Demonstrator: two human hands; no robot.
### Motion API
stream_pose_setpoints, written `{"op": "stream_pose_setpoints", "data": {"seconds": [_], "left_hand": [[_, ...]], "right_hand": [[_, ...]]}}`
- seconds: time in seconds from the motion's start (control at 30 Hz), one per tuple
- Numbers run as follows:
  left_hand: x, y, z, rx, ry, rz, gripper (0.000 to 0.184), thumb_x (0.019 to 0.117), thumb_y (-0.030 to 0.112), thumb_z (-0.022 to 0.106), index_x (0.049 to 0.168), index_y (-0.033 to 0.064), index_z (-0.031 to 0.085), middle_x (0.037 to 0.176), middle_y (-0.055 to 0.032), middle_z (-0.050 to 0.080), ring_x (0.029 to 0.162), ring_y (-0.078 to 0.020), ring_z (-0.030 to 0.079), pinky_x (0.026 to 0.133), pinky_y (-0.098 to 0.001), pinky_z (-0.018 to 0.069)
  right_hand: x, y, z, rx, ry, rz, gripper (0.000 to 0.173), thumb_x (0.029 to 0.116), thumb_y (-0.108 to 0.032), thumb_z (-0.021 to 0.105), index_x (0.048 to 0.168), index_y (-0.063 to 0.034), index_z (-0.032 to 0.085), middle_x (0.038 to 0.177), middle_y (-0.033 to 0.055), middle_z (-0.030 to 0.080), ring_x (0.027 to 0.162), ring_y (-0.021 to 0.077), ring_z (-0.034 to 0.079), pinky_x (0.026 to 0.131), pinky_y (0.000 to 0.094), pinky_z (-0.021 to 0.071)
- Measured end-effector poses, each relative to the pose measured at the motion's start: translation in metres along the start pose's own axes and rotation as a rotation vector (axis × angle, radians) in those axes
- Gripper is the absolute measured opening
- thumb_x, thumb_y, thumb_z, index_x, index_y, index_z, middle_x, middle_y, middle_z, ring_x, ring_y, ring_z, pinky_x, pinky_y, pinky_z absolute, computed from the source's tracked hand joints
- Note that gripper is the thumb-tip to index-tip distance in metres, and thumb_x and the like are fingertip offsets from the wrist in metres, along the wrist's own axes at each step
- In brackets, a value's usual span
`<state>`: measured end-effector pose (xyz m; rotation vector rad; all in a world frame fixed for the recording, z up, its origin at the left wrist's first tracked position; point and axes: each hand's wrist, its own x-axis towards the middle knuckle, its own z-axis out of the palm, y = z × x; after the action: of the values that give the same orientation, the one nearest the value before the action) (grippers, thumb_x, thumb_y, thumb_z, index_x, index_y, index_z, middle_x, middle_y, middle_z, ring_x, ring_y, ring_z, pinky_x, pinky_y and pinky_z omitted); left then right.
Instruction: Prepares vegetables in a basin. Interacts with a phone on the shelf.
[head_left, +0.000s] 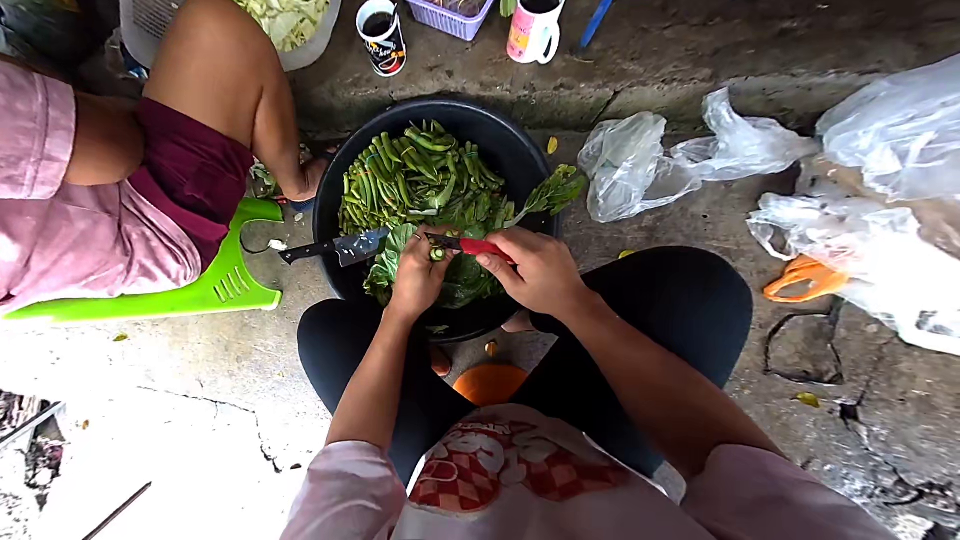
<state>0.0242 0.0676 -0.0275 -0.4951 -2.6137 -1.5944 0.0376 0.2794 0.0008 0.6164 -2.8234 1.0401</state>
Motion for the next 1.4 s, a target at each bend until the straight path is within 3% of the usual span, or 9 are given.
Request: {"op": "stream_pose_setpoints", "data": {"seconds": [0.2, 0.4, 0.53, 0.67, 0.83, 0.97, 1.1, 1.27, 1.4], "left_hand": [[-0.002, 0.009, 0.0, -0.028, -0.004, -0.124, 0.017, 0.0966, 0.006, 0.066, 0.11, -0.0032, 0.07, 0.112, -0.0149, 0.069, 0.105, -0.0183, 0.066, 0.097, -0.0358, 0.0517], [0.002, 0.009, -0.013, -0.263, -0.045, -0.334, 0.017, 0.1034, 0.009, 0.057, 0.116, -0.0016, 0.063, 0.096, -0.0053, 0.069, 0.084, -0.0083, 0.067, 0.082, -0.0299, 0.0579], [0.002, 0.013, -0.02, -0.844, -0.003, -0.514, 0.034, 0.1102, 0.023, 0.031, 0.113, 0.0071, 0.061, 0.111, -0.0112, 0.075, 0.106, -0.0228, 0.072, 0.093, -0.0403, 0.0583], [0.002, 0.013, -0.03, -1.267, -0.043, -0.486, 0.049, 0.1096, 0.044, 0.028, 0.112, 0.0142, 0.067, 0.135, -0.0133, 0.066, 0.126, -0.0304, 0.064, 0.1, -0.047, 0.0555], [0.002, 0.011, -0.028, -1.397, -0.052, -0.434, 0.05, 0.1092, 0.045, 0.03, 0.127, 0.0171, 0.068, 0.143, -0.0077, 0.061, 0.129, -0.026, 0.06, 0.099, -0.0432, 0.0554], [0.001, 0.011, -0.026, -1.439, -0.008, -0.409, 0.045, 0.1098, 0.038, 0.033, 0.132, 0.0138, 0.063, 0.137, -0.0073, 0.063, 0.12, -0.0203, 0.064, 0.098, -0.0364, 0.0554], [0.002, 0.013, -0.032, -1.294, 0.043, -0.504, 0.047, 0.1115, 0.038, 0.026, 0.137, 0.0119, 0.056, 0.133, -0.0053, 0.065, 0.116, -0.0159, 0.066, 0.094, -0.033, 0.0567], [0.002, 0.017, -0.038, -1.19, 0.149, -0.714, 0.053, 0.1116, 0.043, 0.027, 0.146, 0.0087, 0.047, 0.141, -0.0088, 0.058, 0.124, -0.0225, 0.061, 0.102, -0.0414, 0.0525], [0.006, 0.019, -0.028, -1.222, 0.152, -0.729, 0.042, 0.1121, 0.036, 0.03, 0.128, 0.0066, 0.056, 0.117, -0.0067, 0.067, 0.107, -0.0181, 0.066, 0.094, -0.0376, 0.0549]], "right_hand": [[0.001, 0.005, 0.006, 0.019, -0.003, 0.028, 0.047, 0.1056, -0.042, 0.048, 0.105, -0.0018, 0.072, 0.089, 0.0156, 0.069, 0.08, 0.0325, 0.07, 0.066, 0.0506, 0.0556], [0.008, 0.033, -0.007, -0.052, -0.264, 0.585, 0.047, 0.1096, -0.042, 0.045, 0.115, -0.0003, 0.067, 0.107, 0.0258, 0.068, 0.101, 0.0482, 0.067, 0.081, 0.0694, 0.0497], [-0.003, 0.037, -0.006, 0.054, -0.258, 0.619, 0.049, 0.1101, -0.043, 0.043, 0.118, -0.0004, 0.066, 0.106, 0.0263, 0.068, 0.103, 0.0457, 0.066, 0.087, 0.0686, 0.0483], [0.003, 0.015, -0.005, 0.344, -0.121, 0.538, 0.042, 0.1062, -0.041, 0.054, 0.108, -0.0004, 0.065, 0.084, 0.0138, 0.06, 0.075, 0.0248, 0.057, 0.07, 0.0485, 0.0479], [0.02, -0.032, 0.012, 0.852, -0.039, 0.484, 0.017, 0.092, -0.018, 0.074, 0.104, -0.008, 0.068, 0.069, -0.0072, 0.057, 0.049, -0.0013, 0.043, 0.046, 0.0166, 0.0384], [0.032, -0.06, 0.031, 0.868, -0.111, 0.496, 0.023, 0.0868, -0.014, 0.081, 0.104, -0.004, 0.068, 0.077, -0.0022, 0.063, 0.059, 0.0014, 0.052, 0.056, 0.0197, 0.0461], [0.033, -0.061, 0.027, 0.729, -0.1, 0.489, 0.016, 0.0965, -0.018, 0.071, 0.105, -0.0046, 0.07, 0.072, -0.0028, 0.06, 0.055, 0.0021, 0.046, 0.053, 0.022, 0.0411], [0.018, -0.063, 0.009, 0.501, 0.262, 0.392, 0.026, 0.1007, -0.022, 0.064, 0.117, -0.003, 0.063, 0.087, -0.0013, 0.06, 0.066, -0.0015, 0.053, 0.061, 0.0164, 0.0477], [0.02, -0.052, 0.032, 0.369, -0.016, 0.485, 0.028, 0.1012, -0.022, 0.066, 0.112, 0.0039, 0.064, 0.086, 0.0141, 0.063, 0.072, 0.0213, 0.058, 0.069, 0.043, 0.0506]]}}
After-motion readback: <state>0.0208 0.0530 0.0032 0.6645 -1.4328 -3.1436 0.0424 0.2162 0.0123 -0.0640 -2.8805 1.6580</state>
